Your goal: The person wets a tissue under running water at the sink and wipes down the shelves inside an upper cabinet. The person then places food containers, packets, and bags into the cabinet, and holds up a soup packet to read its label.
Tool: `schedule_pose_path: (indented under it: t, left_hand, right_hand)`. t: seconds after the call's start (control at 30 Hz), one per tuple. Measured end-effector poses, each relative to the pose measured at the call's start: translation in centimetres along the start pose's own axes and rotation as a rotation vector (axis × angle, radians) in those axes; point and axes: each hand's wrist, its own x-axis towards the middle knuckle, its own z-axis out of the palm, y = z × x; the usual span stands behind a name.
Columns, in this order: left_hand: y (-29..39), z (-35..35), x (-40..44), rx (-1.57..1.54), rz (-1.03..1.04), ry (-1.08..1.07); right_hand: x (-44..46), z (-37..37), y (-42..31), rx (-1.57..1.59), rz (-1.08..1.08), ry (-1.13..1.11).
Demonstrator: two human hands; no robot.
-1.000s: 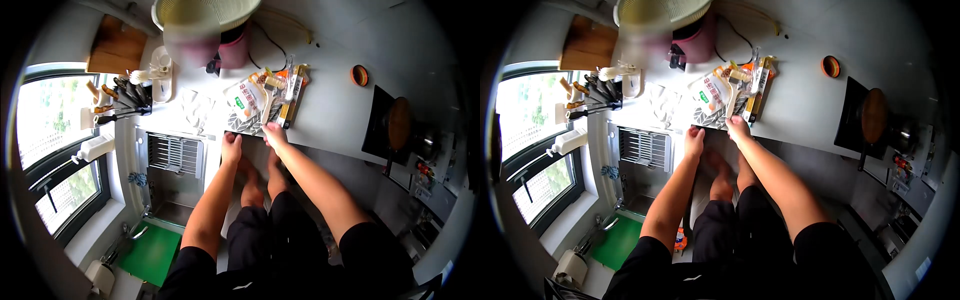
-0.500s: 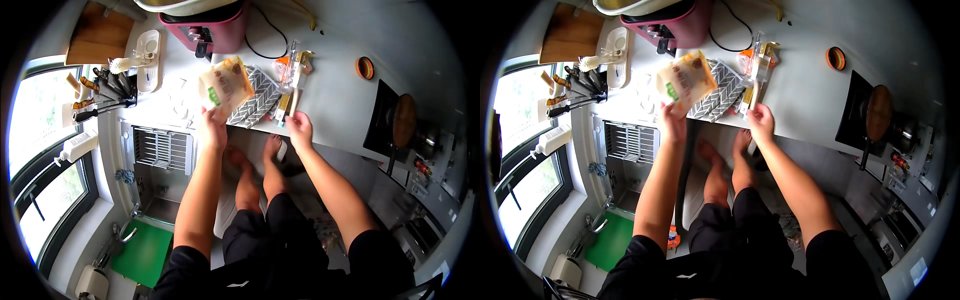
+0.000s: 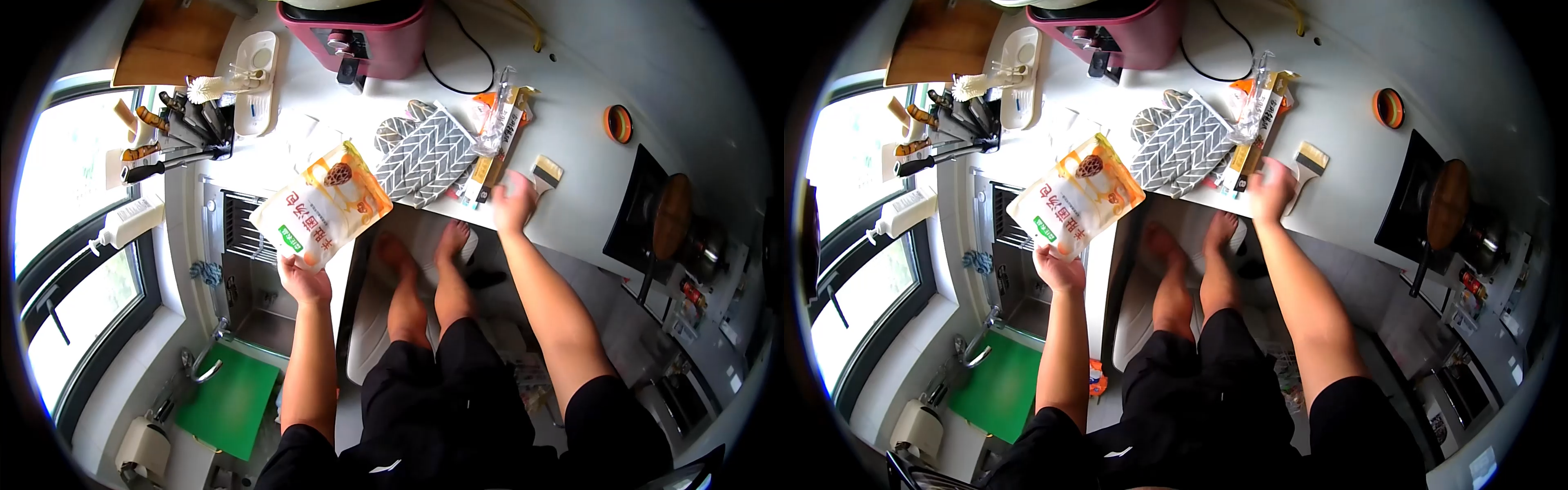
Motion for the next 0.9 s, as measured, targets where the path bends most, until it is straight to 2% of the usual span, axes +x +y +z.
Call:
schedule_pose_path:
  t: [0.03, 0.07, 0.13, 0.2, 0.33, 0.37, 0.4, 0.47, 0.5, 0.53, 0.6, 0.63, 0.67, 0.77, 0.8, 0.9]
  left_hand:
    - [-0.6, -0.9, 0.2, 0.004, 0.028, 0.002]
    - [-0.9, -1.6, 0.4, 0.006, 0.059, 0.003]
    - [-1.5, -1.5, 0.3, -0.037, 0.052, 0.047]
    - [-1.9, -1.1, -0.9, -0.082, 0.006, 0.102]
    - [-2.5, -2.9, -2.6, -0.059, -0.047, 0.163]
    - [-2.5, -3.3, -3.2, -0.061, -0.047, 0.166]
    - [-2.5, -3.4, -3.8, -0.052, -0.043, 0.170]
    - [-2.3, -3.9, -4.8, -0.048, -0.041, 0.177]
    - [-2.3, -4.1, -5.2, -0.067, -0.065, 0.204]
    - [-2.2, -4.4, -5.5, -0.086, -0.090, 0.232]
    - [-2.3, -4.8, -5.8, -0.094, -0.086, 0.215]
    - [-2.5, -4.9, -5.9, -0.093, -0.088, 0.206]
    - [-2.6, -5.0, -5.9, -0.092, -0.089, 0.199]
    - [-3.2, -5.3, -5.5, -0.094, -0.119, 0.184]
    - [-3.4, -5.2, -5.2, -0.093, -0.119, 0.184]
    - [-3.6, -4.7, -4.9, -0.112, -0.132, 0.147]
  right_hand:
    - [1.2, -0.2, -2.7, 0.187, -0.179, -0.166]
    - [2.4, -1.2, -6.8, 0.247, -0.344, -0.319]
    - [3.9, -0.7, -11.9, 0.192, -0.585, -0.416]
    - [5.3, 0.2, -14.9, 0.004, -0.759, -0.427]
    - [8.5, 3.6, -15.2, -0.218, -0.883, -0.546]
    - [9.5, 3.5, -15.0, -0.170, -0.939, -0.545]
    - [10.2, 2.2, -15.7, -0.170, -0.942, -0.545]
    - [11.0, -0.6, -16.9, -0.126, -0.886, -0.764]
    - [10.9, -0.9, -17.0, -0.119, -0.782, -0.806]
    - [10.7, -1.3, -17.1, -0.124, -0.786, -0.809]
    - [10.5, -2.0, -16.8, -0.024, -0.342, -0.928]
    - [10.5, -1.6, -15.9, -0.014, -0.192, -0.942]
    - [10.4, -1.0, -15.1, -0.019, -0.195, -0.942]
    - [10.4, 0.8, -14.0, -0.403, -0.227, -0.991]
    - [10.2, 0.9, -14.1, -0.402, -0.225, -0.991]
    - [8.8, 1.6, -15.3, -0.389, -0.288, -0.694]
